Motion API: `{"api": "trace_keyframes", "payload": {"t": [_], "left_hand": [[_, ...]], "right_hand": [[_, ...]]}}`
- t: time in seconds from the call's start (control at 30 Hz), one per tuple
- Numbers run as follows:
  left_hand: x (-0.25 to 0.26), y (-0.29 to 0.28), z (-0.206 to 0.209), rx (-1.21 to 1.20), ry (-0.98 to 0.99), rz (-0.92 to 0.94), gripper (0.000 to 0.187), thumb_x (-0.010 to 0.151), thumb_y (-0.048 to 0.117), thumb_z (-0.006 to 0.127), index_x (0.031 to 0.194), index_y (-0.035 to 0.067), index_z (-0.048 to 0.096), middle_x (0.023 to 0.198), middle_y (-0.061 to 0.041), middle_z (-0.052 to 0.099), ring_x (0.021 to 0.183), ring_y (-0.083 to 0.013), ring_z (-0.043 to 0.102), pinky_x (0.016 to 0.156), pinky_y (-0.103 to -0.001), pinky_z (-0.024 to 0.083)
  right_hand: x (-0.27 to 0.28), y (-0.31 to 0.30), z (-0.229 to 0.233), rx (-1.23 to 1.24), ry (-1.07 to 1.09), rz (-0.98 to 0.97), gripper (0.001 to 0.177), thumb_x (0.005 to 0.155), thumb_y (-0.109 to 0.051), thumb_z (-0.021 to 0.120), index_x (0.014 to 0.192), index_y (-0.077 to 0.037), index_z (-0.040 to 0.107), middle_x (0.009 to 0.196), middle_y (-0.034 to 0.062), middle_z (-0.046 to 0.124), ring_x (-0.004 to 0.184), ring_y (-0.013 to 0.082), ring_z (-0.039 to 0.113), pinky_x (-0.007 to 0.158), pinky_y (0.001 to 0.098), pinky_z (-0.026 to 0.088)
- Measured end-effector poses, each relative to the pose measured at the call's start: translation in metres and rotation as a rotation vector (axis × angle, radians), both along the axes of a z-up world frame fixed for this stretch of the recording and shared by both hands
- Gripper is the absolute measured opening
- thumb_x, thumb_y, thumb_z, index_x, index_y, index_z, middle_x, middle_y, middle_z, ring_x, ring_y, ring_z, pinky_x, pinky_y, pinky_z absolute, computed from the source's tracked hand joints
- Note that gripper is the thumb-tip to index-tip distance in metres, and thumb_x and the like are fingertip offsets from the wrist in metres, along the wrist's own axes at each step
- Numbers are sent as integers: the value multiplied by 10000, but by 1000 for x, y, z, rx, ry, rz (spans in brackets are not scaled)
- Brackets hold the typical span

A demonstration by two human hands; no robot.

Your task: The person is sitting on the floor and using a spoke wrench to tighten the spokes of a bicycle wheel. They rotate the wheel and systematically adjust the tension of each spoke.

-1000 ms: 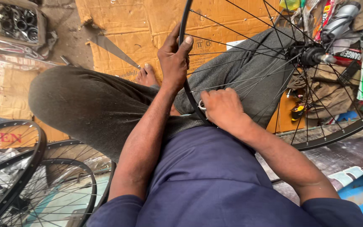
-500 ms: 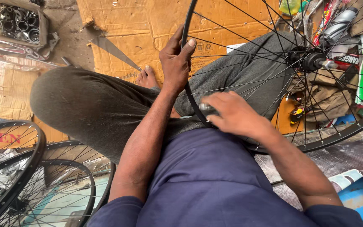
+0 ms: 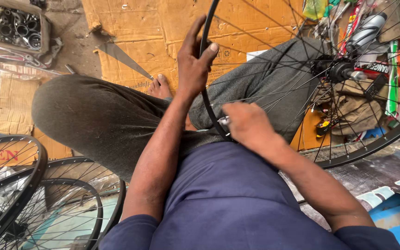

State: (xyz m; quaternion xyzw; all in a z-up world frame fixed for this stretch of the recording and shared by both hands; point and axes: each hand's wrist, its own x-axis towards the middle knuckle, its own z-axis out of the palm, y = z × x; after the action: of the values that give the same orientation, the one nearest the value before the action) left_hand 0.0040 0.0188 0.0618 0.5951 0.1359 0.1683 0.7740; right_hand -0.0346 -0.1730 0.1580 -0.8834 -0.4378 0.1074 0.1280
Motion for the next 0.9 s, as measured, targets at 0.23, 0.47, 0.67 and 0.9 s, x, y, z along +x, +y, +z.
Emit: {"api": "trace_keyframes", "payload": {"t": [0.23, 0.47, 0.67, 0.9], "left_hand": [[17, -1, -5, -40, 3, 83, 563, 991, 210, 736, 1498, 51, 551, 987, -12, 693, 784, -74, 595, 680, -241, 526], [-17, -30, -10, -265, -43, 150, 524, 1011, 149, 734, 1485, -10, 577, 996, -17, 671, 833, -61, 553, 730, -232, 470], [-12, -33, -7, -326, -101, 144, 516, 996, 111, 743, 1468, -17, 579, 1007, -13, 670, 793, -55, 539, 673, -229, 446], [-12, -13, 2, -248, -75, 64, 538, 958, 124, 730, 1436, 0, 515, 933, -22, 661, 685, -66, 535, 538, -241, 441]], "right_hand": [[3, -9, 20, 22, 159, 175, 343, 765, -116, 750, 1087, -22, 675, 991, 134, 679, 909, 336, 655, 798, 448, 462], [3, -30, 48, 312, -105, 258, 231, 795, -8, 726, 998, -71, 635, 1083, 129, 688, 997, 309, 653, 863, 424, 483], [-9, -2, 37, 0, -155, 102, 206, 814, -115, 740, 1009, -117, 676, 920, 49, 665, 868, 262, 646, 790, 466, 459], [1, -7, 34, 220, 3, 268, 207, 837, -140, 667, 1040, -98, 649, 1081, 130, 685, 936, 311, 662, 775, 434, 457]]}}
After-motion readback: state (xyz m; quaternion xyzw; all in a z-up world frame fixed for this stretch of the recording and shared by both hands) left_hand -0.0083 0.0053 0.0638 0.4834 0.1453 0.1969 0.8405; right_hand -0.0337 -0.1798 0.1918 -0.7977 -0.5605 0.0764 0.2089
